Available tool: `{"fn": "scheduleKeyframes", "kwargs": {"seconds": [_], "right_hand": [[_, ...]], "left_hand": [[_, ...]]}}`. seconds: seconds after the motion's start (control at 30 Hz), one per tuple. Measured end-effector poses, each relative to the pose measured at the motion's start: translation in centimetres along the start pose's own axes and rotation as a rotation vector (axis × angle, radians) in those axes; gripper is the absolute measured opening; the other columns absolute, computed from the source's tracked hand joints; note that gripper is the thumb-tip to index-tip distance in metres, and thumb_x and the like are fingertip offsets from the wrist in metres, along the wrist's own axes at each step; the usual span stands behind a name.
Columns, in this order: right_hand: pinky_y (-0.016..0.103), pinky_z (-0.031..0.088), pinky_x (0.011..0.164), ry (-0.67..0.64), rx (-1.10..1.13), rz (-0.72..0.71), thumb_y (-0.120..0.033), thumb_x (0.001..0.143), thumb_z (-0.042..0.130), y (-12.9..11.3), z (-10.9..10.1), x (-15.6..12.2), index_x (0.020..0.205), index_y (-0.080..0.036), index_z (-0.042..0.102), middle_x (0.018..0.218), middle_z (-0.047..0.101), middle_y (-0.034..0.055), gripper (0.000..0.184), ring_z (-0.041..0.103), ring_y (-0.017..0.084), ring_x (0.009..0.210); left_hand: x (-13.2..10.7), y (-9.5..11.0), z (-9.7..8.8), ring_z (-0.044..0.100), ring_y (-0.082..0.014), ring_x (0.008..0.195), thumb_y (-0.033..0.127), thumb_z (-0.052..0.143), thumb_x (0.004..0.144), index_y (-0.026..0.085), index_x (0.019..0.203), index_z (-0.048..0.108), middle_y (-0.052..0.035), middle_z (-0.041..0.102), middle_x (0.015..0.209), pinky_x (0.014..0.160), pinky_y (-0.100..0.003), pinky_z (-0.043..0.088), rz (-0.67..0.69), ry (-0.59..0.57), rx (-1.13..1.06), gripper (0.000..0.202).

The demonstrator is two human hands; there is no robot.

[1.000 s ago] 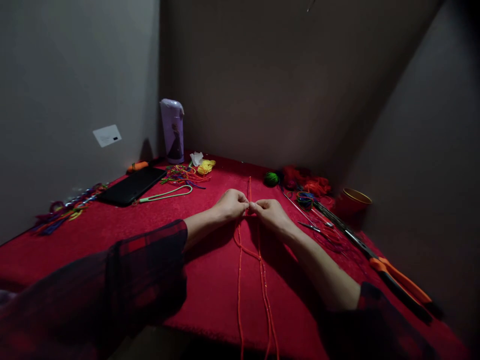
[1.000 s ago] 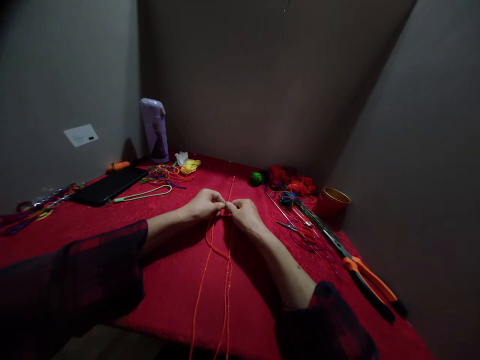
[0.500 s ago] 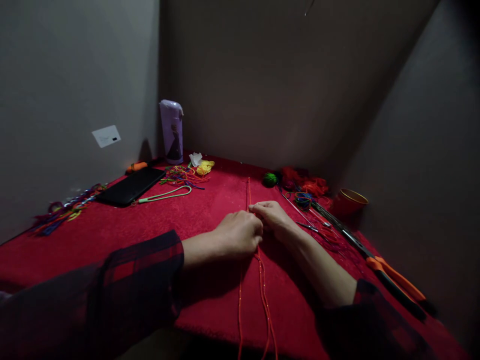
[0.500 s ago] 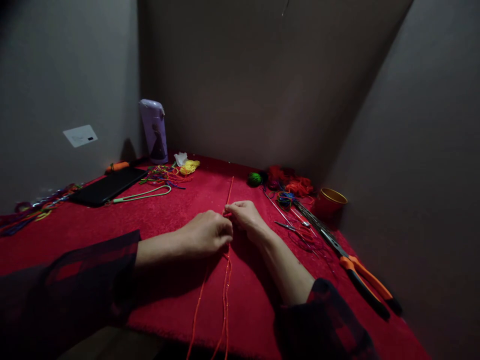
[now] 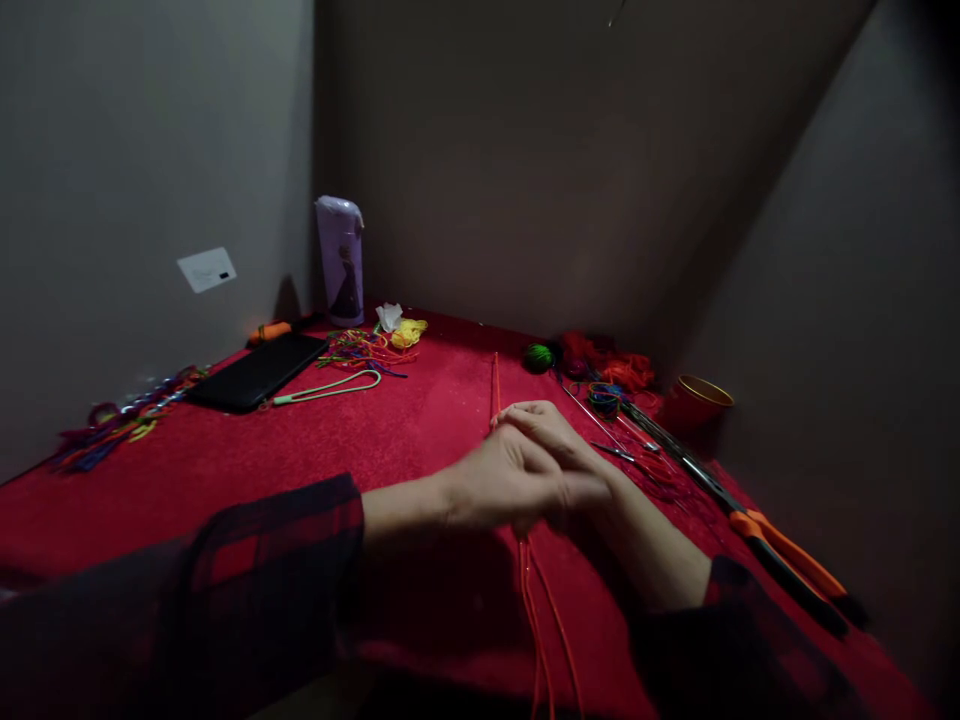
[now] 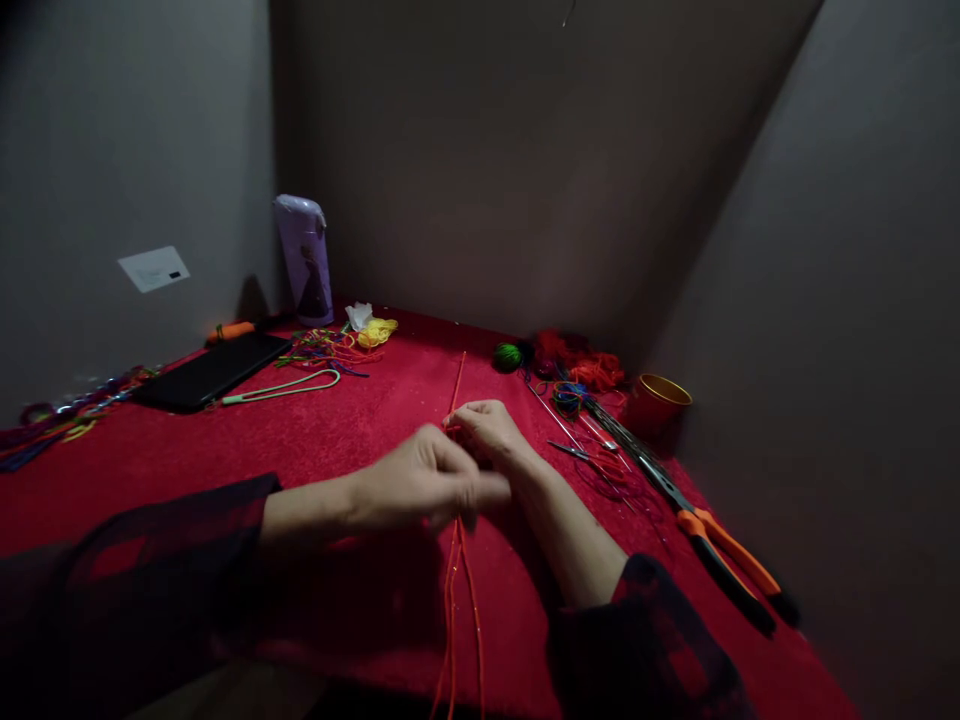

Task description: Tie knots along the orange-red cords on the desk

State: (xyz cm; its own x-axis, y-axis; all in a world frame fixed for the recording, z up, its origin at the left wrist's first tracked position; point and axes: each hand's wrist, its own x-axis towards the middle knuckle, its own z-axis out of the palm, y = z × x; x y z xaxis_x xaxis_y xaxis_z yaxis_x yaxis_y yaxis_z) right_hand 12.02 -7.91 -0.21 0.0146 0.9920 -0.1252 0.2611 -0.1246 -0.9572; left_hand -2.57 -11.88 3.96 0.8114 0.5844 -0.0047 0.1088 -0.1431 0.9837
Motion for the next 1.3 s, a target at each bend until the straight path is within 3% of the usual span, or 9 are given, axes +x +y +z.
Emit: {"fn": "scheduleKeyframes", "kwargs": {"seconds": [0.1, 0.17, 0.37, 0.43, 0.57, 0.73, 0.87, 1.03, 1.3], "right_hand": [[0.018, 0.015, 0.037, -0.002, 0.045, -0.011, -0.028, 0.067, 0.051, 0.3, -0.1, 0.1, 0.059, -0.013, 0.042, 0.047, 0.034, -0.0033, 0.019, 0.024, 0.003, 0.038], [0.018, 0.01, 0.036, 0.009, 0.055, 0.03, -0.029, 0.068, 0.053, 0.4, -0.1, 0.1, 0.062, -0.014, 0.044, 0.046, 0.03, -0.0053, 0.019, 0.019, 0.003, 0.037], [0.017, 0.01, 0.036, 0.009, 0.079, 0.074, -0.028, 0.067, 0.055, 0.2, -0.1, 0.1, 0.065, -0.014, 0.044, 0.049, 0.032, -0.0059, 0.019, 0.02, 0.002, 0.038], [0.017, 0.01, 0.037, -0.003, 0.096, 0.08, -0.029, 0.066, 0.056, 0.1, -0.2, 0.0, 0.066, -0.013, 0.044, 0.05, 0.031, -0.006, 0.019, 0.019, 0.002, 0.039], [0.017, 0.009, 0.038, -0.032, 0.122, 0.063, -0.03, 0.065, 0.057, 0.1, -0.3, -0.1, 0.072, -0.013, 0.051, 0.049, 0.027, -0.0071, 0.02, 0.018, 0.002, 0.04], [0.017, 0.01, 0.038, -0.026, 0.081, 0.028, -0.031, 0.067, 0.056, 0.2, -0.3, -0.2, 0.074, -0.012, 0.054, 0.046, 0.027, -0.007, 0.021, 0.017, 0.003, 0.039], [0.017, 0.011, 0.037, -0.017, 0.049, 0.016, -0.033, 0.065, 0.056, 0.2, -0.2, -0.1, 0.074, -0.011, 0.055, 0.046, 0.029, -0.0064, 0.024, 0.019, 0.003, 0.039], [0.017, 0.011, 0.036, -0.033, 0.058, 0.019, -0.037, 0.063, 0.058, 0.2, -0.2, -0.1, 0.071, -0.013, 0.05, 0.046, 0.028, -0.0071, 0.026, 0.018, 0.003, 0.039], [0.018, 0.015, 0.04, -0.008, -0.2, -0.036, -0.031, 0.074, 0.051, 0.3, -0.5, 0.3, 0.066, -0.013, 0.047, 0.049, 0.034, -0.0046, 0.021, 0.025, 0.003, 0.04]], "left_hand": [[2.5, -1.1, -1.8, 0.034, -0.0033, 0.035, 0.026, 0.052, 0.083, 0.014, 0.055, 0.048, 0.005, 0.042, 0.04, 0.039, -0.018, 0.026, 0.058, 0.501, -0.131, 0.03], [3.5, -1.9, -3.0, 0.038, -0.0047, 0.035, 0.008, 0.05, 0.078, 0.014, 0.07, 0.05, 0.0059, 0.045, 0.045, 0.039, -0.018, 0.027, -0.024, 0.649, -0.17, 0.01], [4.2, -3.3, -4.6, 0.049, -0.006, 0.042, -0.001, 0.042, 0.076, 0.011, 0.065, 0.048, -0.0004, 0.049, 0.052, 0.039, -0.017, 0.027, -0.256, 0.241, -0.453, 0.017], [4.4, -3.6, -4.9, 0.048, -0.0062, 0.042, 0.003, 0.041, 0.078, 0.01, 0.065, 0.05, -0.0013, 0.051, 0.054, 0.04, -0.018, 0.029, -0.268, 0.197, -0.413, 0.017], [4.5, -3.6, -6.3, 0.035, -0.0056, 0.034, 0.016, 0.049, 0.079, 0.012, 0.065, 0.055, 0.0019, 0.047, 0.047, 0.039, -0.02, 0.023, -0.246, 0.316, 0.032, 0.016], [4.1, -3.0, -8.6, 0.06, -0.0177, 0.071, 0.021, 0.059, 0.073, 0.015, 0.074, 0.07, -0.0101, 0.068, 0.074, 0.066, -0.027, 0.042, -0.145, 0.674, 0.815, 0.013], [5.0, -3.4, -8.3, 0.062, -0.0148, 0.079, 0.011, 0.053, 0.073, 0.013, 0.092, 0.07, -0.0107, 0.07, 0.092, 0.074, -0.025, 0.045, -0.001, 0.596, 0.636, 0.025], [6.2, -4.8, -6.2, 0.044, -0.0069, 0.043, 0.013, 0.044, 0.076, 0.008, 0.078, 0.066, -0.0011, 0.057, 0.056, 0.044, -0.019, 0.032, -0.088, 0.317, 0.41, 0.022], [6.9, -5.5, -6.9, 0.044, -0.0088, 0.051, 0.028, 0.052, 0.07, 0.009, 0.065, 0.067, -0.0004, 0.055, 0.054, 0.048, -0.021, 0.029, 0.01, 0.369, 0.561, 0.025]]}}
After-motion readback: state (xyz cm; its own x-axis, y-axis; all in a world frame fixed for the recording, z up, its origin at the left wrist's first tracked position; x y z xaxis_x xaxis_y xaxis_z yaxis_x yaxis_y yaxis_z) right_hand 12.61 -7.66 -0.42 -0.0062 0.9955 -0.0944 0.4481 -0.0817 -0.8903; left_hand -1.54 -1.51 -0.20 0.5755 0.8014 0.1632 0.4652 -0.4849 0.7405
